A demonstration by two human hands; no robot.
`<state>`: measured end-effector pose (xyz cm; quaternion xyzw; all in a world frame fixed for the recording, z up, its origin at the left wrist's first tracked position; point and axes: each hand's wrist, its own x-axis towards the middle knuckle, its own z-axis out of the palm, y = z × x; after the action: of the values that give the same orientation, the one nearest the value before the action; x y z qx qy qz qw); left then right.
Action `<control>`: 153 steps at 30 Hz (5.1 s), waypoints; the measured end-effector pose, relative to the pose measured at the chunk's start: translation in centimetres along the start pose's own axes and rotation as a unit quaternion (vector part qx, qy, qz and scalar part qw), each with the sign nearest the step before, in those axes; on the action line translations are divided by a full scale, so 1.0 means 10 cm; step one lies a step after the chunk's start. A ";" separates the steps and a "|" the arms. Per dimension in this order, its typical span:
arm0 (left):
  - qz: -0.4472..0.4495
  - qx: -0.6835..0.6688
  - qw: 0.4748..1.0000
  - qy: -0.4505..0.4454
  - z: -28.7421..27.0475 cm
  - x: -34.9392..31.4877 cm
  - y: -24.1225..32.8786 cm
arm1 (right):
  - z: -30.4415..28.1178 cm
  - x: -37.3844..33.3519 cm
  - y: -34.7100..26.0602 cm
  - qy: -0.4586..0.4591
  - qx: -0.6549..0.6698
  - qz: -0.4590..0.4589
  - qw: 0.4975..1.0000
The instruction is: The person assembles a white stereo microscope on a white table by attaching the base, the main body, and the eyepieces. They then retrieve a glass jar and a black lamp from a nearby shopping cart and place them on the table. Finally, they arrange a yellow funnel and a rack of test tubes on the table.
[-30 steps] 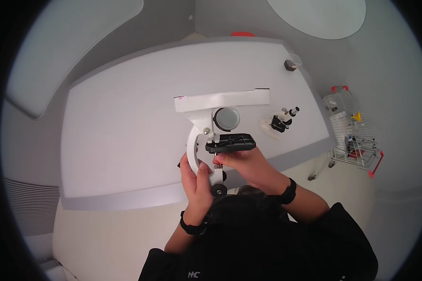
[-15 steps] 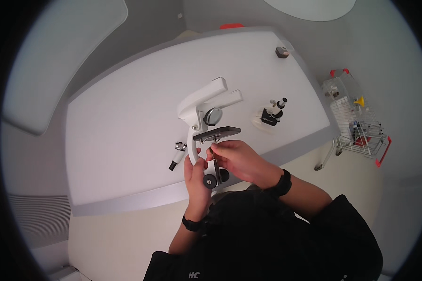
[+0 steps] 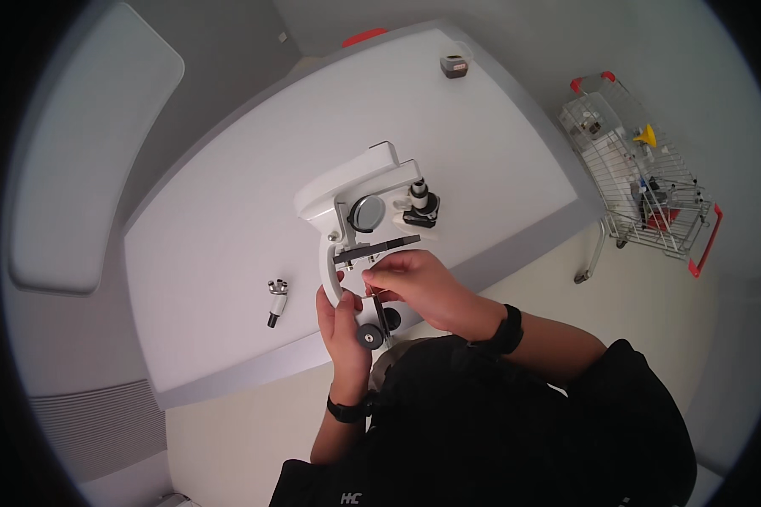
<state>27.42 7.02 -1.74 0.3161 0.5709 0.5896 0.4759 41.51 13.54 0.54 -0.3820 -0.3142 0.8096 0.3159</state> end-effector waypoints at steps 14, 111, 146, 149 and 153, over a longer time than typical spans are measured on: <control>0.014 -0.001 1.000 0.027 0.65 -0.23 -0.17 | -0.59 -0.23 -0.24 -0.024 -0.146 -0.060 0.987; 0.186 0.197 0.962 -0.026 -0.40 0.35 0.43 | 0.46 0.39 0.20 0.007 0.030 -0.107 0.994; 0.077 0.075 0.994 -0.003 0.89 0.03 0.30 | -0.69 0.00 -0.40 -0.246 0.174 -0.063 0.951; 0.032 0.025 0.999 0.009 0.80 0.04 0.33 | -0.61 0.14 -0.33 -0.267 0.190 -0.021 0.945; 0.029 0.035 0.997 0.056 0.59 0.01 0.32 | -0.40 0.09 -0.29 -0.175 0.169 0.032 0.970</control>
<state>32.17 9.60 2.26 0.3153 0.6073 0.5999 0.4146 45.11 16.98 0.28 -0.1857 -0.2111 0.9148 0.2900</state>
